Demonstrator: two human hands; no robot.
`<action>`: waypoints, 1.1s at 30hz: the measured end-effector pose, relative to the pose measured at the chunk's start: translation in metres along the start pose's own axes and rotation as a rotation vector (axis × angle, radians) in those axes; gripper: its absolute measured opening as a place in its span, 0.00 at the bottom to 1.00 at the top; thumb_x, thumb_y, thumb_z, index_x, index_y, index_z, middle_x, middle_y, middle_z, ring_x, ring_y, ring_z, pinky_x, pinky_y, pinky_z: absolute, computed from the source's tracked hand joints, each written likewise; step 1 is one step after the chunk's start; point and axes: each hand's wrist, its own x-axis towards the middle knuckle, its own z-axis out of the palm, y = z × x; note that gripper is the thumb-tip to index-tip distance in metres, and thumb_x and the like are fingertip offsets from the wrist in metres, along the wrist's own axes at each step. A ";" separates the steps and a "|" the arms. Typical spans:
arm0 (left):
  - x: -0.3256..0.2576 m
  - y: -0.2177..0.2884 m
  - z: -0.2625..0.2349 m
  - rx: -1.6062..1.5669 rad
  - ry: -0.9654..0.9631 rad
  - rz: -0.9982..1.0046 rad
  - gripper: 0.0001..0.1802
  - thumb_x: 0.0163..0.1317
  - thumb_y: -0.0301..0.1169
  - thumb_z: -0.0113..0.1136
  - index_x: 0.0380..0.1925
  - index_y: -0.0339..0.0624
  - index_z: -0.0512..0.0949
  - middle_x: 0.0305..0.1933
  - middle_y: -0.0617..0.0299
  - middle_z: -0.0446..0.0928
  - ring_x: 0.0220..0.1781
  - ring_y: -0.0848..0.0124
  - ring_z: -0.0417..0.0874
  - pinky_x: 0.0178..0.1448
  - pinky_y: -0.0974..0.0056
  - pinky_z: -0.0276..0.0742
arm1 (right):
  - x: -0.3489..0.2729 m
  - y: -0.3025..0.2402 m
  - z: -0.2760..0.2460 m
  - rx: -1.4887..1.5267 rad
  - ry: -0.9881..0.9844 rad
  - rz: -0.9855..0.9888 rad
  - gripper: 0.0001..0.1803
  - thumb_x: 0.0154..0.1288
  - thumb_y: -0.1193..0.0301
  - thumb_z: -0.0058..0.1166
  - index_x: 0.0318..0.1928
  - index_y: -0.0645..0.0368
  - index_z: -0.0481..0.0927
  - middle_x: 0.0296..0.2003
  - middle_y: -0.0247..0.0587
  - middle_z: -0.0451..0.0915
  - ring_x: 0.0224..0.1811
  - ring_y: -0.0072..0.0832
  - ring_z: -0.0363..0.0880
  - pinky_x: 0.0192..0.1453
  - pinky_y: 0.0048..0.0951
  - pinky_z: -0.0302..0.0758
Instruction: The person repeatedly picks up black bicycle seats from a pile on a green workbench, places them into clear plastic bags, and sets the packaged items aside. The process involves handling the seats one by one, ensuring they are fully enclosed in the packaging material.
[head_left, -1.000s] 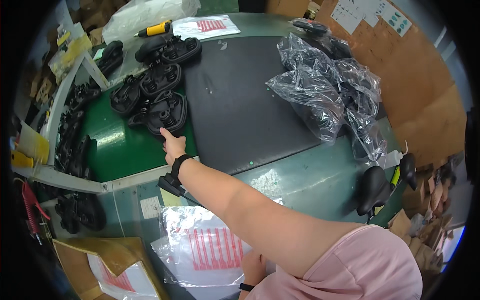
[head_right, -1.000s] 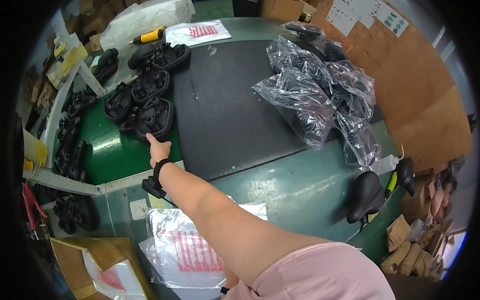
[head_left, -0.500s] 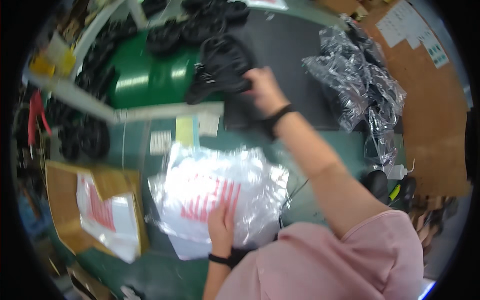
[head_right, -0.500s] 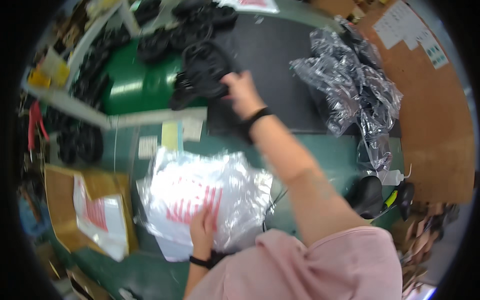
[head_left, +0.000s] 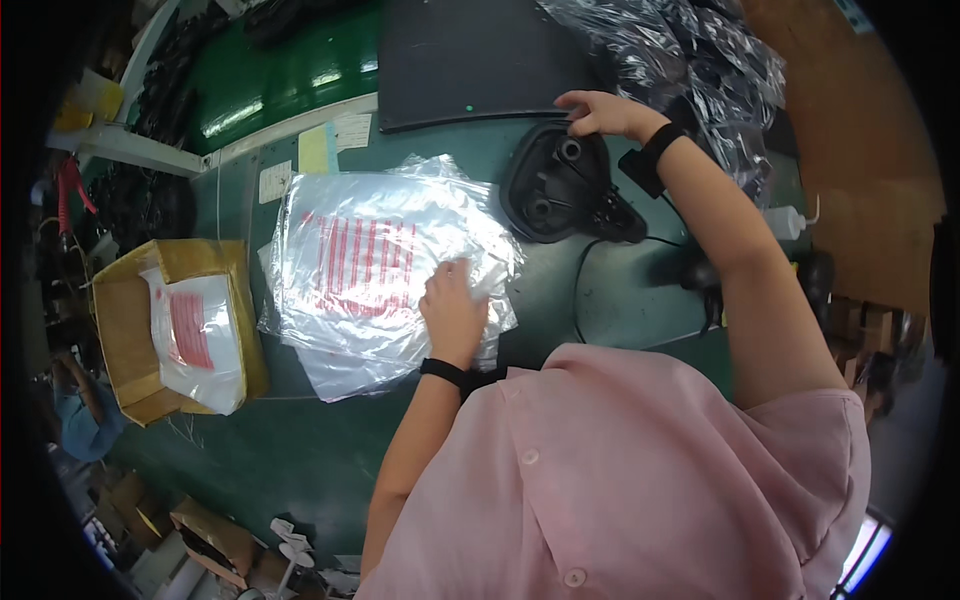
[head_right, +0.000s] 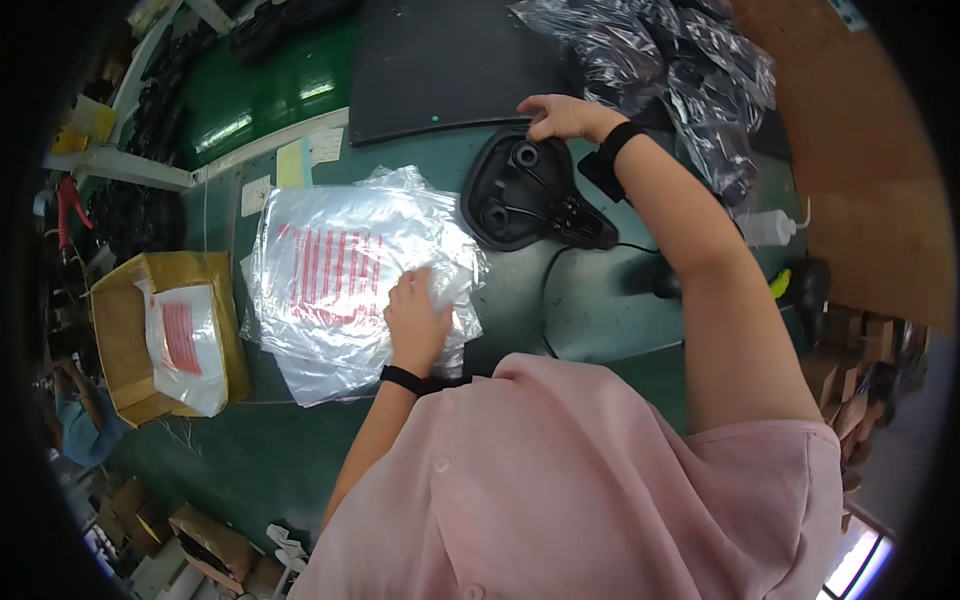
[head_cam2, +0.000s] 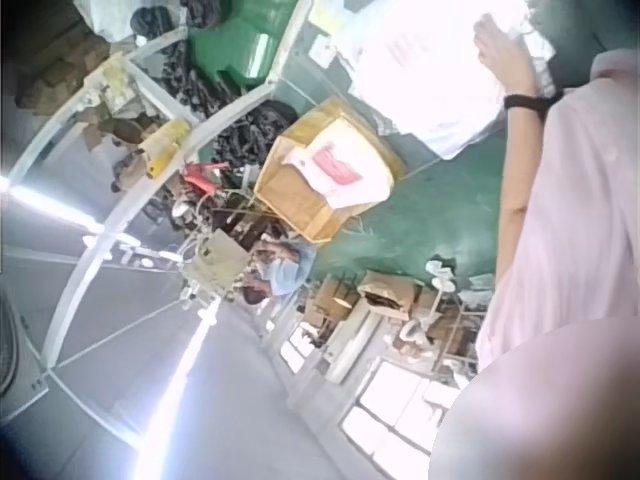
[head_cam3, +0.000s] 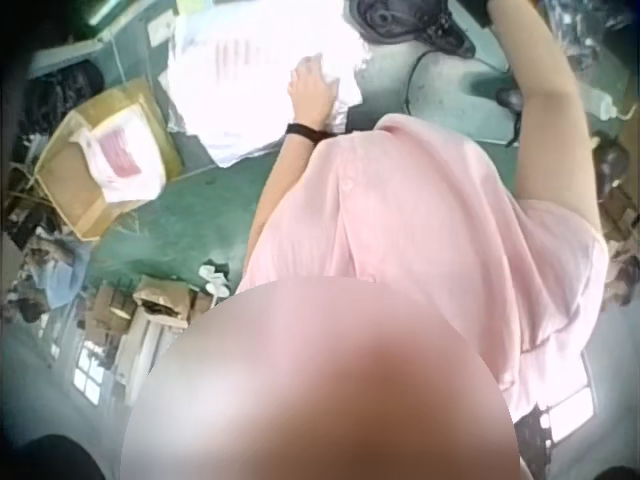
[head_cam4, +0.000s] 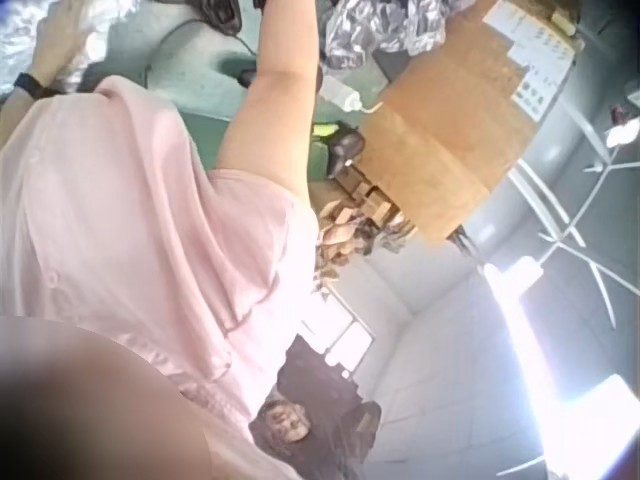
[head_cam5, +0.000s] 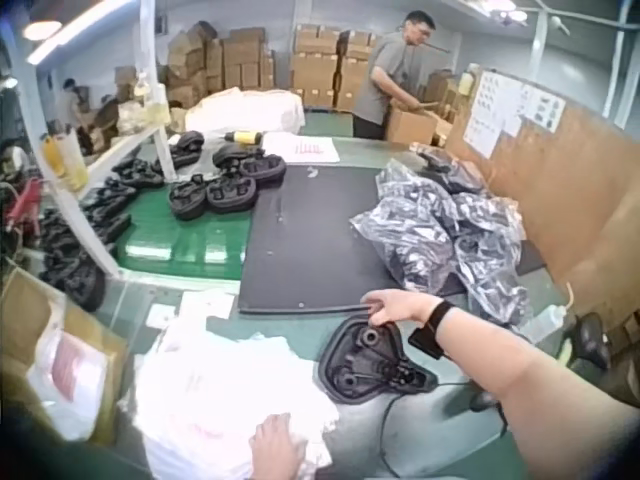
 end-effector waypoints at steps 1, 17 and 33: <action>0.000 -0.011 0.005 -0.088 0.102 -0.015 0.32 0.51 0.35 0.68 0.56 0.42 0.69 0.58 0.47 0.67 0.59 0.50 0.67 0.59 0.49 0.65 | -0.013 0.003 0.003 0.128 0.084 -0.033 0.38 0.54 0.61 0.59 0.66 0.58 0.64 0.52 0.43 0.77 0.52 0.30 0.75 0.50 0.31 0.74; 0.036 -0.044 0.006 -0.334 0.032 -0.130 0.13 0.56 0.33 0.62 0.38 0.37 0.78 0.30 0.53 0.79 0.31 0.60 0.80 0.38 0.58 0.75 | -0.100 0.093 0.123 -0.042 0.223 0.065 0.47 0.38 0.58 0.70 0.57 0.69 0.64 0.45 0.57 0.78 0.49 0.50 0.78 0.51 0.40 0.75; -0.007 -0.060 -0.049 -0.933 0.014 -0.358 0.06 0.58 0.30 0.66 0.29 0.42 0.79 0.21 0.71 0.74 0.22 0.82 0.72 0.27 0.75 0.70 | -0.150 -0.064 0.166 0.973 0.141 -0.430 0.39 0.55 0.76 0.65 0.66 0.63 0.61 0.57 0.37 0.73 0.59 0.24 0.70 0.65 0.27 0.65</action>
